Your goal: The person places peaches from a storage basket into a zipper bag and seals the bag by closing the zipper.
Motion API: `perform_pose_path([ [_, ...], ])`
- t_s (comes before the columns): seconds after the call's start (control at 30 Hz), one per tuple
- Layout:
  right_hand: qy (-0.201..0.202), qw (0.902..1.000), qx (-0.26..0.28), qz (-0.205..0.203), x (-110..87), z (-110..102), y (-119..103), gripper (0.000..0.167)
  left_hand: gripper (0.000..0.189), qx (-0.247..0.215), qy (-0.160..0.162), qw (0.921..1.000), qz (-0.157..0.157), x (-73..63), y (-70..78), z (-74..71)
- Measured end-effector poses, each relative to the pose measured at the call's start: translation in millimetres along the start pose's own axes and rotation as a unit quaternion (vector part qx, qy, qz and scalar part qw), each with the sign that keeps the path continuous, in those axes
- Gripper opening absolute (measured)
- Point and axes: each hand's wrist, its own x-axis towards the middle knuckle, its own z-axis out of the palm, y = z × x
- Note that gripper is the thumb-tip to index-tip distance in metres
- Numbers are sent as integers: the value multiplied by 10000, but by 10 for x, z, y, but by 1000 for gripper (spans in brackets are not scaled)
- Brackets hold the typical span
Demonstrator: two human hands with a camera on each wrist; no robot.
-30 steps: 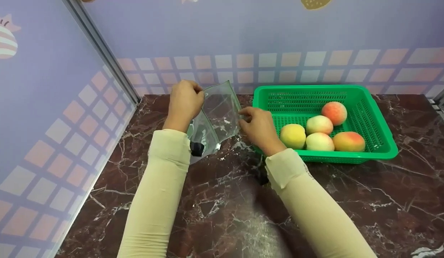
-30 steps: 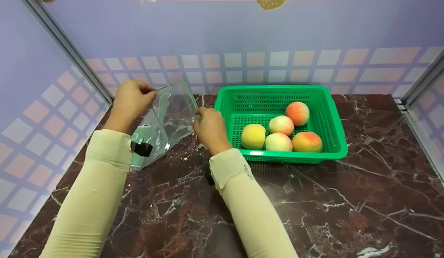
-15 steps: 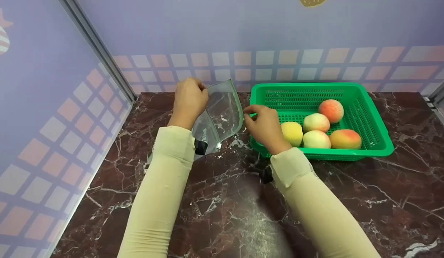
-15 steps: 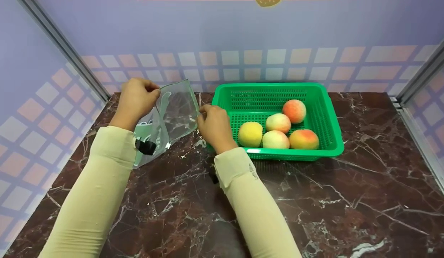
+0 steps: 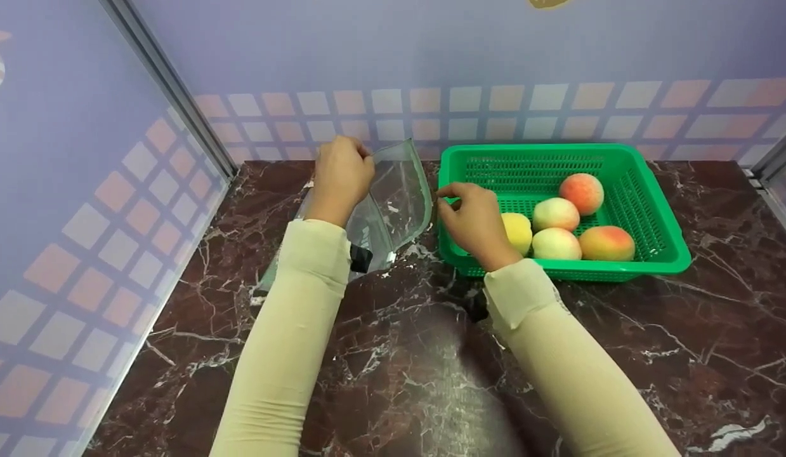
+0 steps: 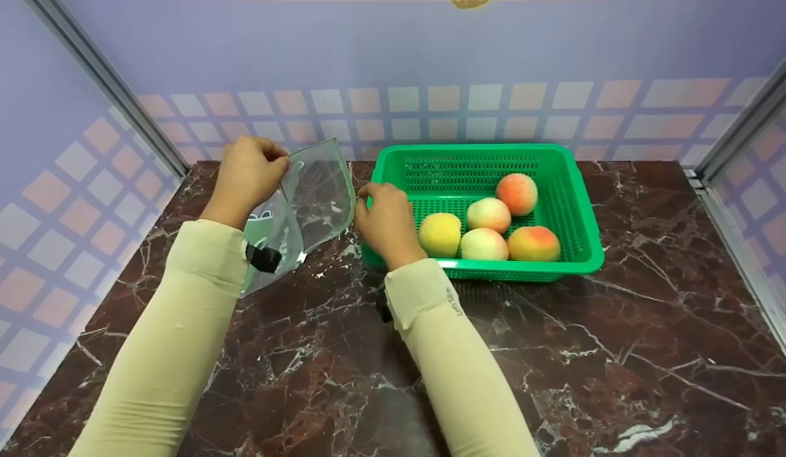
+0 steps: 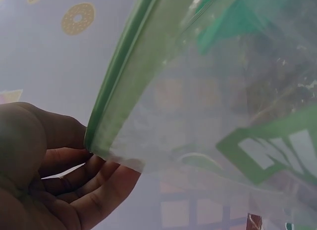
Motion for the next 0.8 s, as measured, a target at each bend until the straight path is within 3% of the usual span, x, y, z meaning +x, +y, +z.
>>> perform_pose_path([
  [0.27,-26,10000,-35,85,-22,-57,68,26,30,-42,-54,10000,10,-11,69,71],
  [0.6,-48,9998,-76,159,-31,-117,179,27,24,-16,-426,9990,-131,4,171,105],
  [0.8,-103,9998,-168,102,-34,-167,220,26,24,14,-436,9990,-105,-18,210,143],
])
